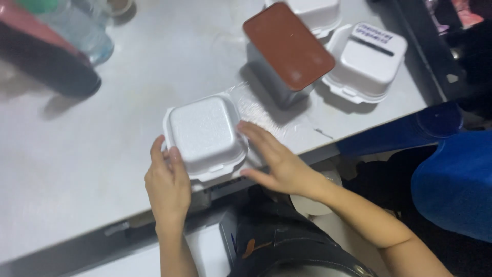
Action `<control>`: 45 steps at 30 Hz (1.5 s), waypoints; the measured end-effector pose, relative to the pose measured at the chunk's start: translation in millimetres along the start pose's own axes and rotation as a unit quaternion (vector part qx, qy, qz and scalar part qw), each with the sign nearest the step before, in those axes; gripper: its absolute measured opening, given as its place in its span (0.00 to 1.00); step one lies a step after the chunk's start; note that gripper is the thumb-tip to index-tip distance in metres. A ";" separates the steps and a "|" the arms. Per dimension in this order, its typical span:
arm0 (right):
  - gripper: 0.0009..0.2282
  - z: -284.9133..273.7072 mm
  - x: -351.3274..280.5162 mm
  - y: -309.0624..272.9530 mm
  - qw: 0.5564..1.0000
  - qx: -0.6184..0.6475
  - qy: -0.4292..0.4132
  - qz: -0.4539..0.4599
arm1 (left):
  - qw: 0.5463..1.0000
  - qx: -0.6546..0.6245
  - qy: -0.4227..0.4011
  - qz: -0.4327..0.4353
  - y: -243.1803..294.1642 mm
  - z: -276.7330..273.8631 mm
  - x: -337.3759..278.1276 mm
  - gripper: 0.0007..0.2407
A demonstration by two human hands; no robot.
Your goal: Packing donuts into foam containers, labeling them with a marker, and placing them in a plastic bag.
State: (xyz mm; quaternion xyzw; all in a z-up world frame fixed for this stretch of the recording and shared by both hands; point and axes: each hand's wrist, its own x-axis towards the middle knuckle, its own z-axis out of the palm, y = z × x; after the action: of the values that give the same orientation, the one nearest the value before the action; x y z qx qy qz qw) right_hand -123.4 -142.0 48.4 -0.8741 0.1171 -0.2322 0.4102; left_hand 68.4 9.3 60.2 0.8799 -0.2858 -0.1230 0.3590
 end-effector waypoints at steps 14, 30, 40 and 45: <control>0.15 -103.4 -55.5 49.5 0.973 -0.081 0.208 -0.063 | 0.996 -0.030 -0.085 0.017 36.7 43.2 35.7 0.27; 0.48 -75.4 27.9 69.4 0.951 -0.156 0.268 -0.015 | 0.990 -0.085 -0.108 0.030 20.7 55.8 43.3 0.30; 0.36 -64.5 66.7 109.0 0.933 -0.125 0.338 -0.017 | 0.981 -0.157 -0.114 -0.003 29.5 58.1 31.6 0.37; 0.35 -80.5 109.3 76.8 0.911 -0.124 0.364 -0.151 | 0.981 -0.158 -0.074 0.084 15.1 71.6 37.0 0.35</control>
State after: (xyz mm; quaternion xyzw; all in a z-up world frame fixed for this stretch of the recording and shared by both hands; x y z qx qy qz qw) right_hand -70.4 -287.4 67.8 -0.7798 0.1533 -0.5773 0.1875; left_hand 61.7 -61.5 19.4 0.7731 -0.3615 -0.2008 0.4809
